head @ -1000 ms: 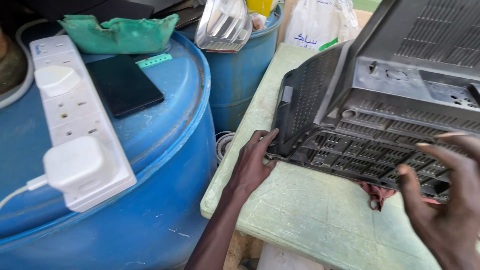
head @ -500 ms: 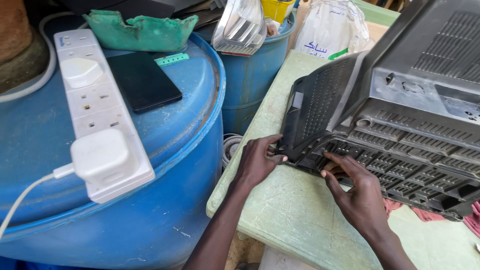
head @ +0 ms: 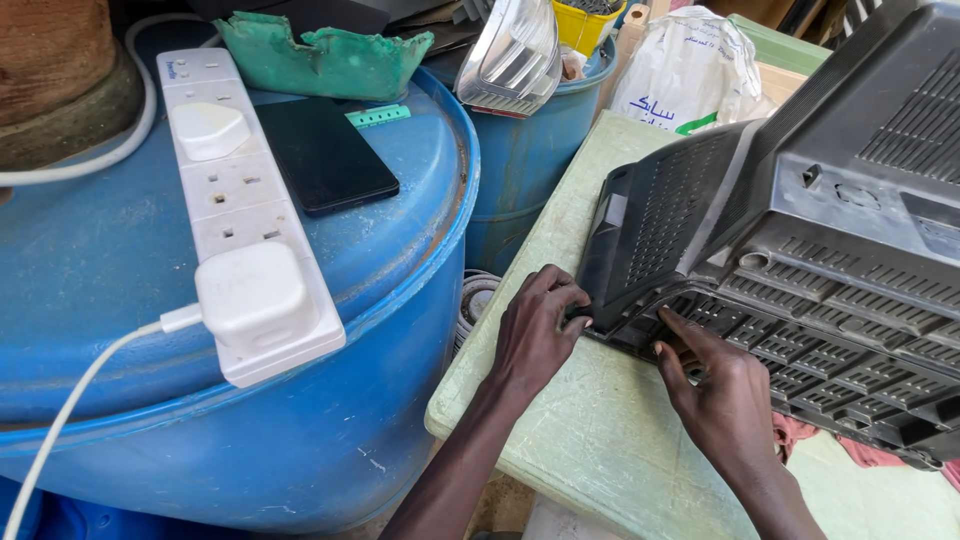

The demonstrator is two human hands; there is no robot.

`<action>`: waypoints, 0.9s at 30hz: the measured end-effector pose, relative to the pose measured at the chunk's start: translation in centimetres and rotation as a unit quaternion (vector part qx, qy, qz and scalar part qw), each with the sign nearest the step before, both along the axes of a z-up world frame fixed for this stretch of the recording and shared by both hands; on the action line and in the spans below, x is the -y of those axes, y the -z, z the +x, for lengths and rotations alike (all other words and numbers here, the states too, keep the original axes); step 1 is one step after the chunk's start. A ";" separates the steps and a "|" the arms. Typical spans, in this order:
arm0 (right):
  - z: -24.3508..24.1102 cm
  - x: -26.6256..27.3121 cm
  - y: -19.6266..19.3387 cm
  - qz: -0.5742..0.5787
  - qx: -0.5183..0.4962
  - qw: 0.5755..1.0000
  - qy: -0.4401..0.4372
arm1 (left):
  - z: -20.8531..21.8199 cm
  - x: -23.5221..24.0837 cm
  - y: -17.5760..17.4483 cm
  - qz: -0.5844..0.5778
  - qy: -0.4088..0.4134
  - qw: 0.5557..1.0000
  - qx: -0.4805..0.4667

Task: Cleaning the external plastic housing of a CRT television set using a brush.

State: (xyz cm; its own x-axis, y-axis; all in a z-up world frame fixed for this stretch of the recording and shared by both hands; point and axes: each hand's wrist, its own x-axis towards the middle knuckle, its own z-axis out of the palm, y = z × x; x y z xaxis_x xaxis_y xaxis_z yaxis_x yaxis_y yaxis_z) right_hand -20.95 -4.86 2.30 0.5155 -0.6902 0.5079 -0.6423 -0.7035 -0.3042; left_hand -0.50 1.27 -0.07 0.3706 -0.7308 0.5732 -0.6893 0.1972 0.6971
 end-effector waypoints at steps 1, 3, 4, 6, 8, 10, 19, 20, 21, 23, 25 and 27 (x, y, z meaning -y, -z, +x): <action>0.0 -0.1 -0.2 0.061 -0.020 0.997 0.043 | -0.2 0.0 -0.1 0.008 -0.003 1.000 -0.005; -0.1 0.2 0.3 0.022 0.003 1.000 0.010 | -0.1 0.7 0.5 0.003 -0.008 1.000 -0.004; -0.2 0.4 0.5 -0.017 0.027 0.999 -0.023 | 0.0 1.0 0.9 -0.002 -0.013 1.000 -0.003; -0.1 0.8 1.1 -0.049 0.034 0.998 -0.029 | 0.2 0.8 0.8 -0.006 -0.001 1.000 -0.010; 0.2 0.9 1.2 -0.082 0.041 0.995 -0.035 | 0.3 0.5 0.3 -0.009 0.012 1.000 -0.018; 0.7 0.8 0.9 -0.061 0.062 0.996 0.002 | 0.2 0.0 -0.5 0.033 0.043 0.997 -0.050; 1.2 2.0 2.4 -0.108 0.071 0.991 0.037 | 0.8 0.7 0.2 0.033 0.068 0.994 -0.074; 1.2 2.1 2.5 -0.109 0.071 0.991 0.037 | 0.9 0.7 0.3 0.032 0.068 0.994 -0.074; 1.2 2.2 2.7 -0.109 0.070 0.991 0.039 | 0.9 0.8 0.4 0.034 0.070 0.994 -0.080; 1.1 2.3 2.8 -0.111 0.069 0.991 0.043 | 1.0 1.2 0.7 0.036 0.073 0.993 -0.087; 1.1 2.2 2.7 -0.120 0.074 0.989 0.033 | 1.2 1.7 1.3 0.017 0.082 0.993 -0.084; 1.3 1.7 2.2 -0.113 0.075 0.990 0.036 | 1.3 1.8 1.4 0.015 0.086 0.993 -0.083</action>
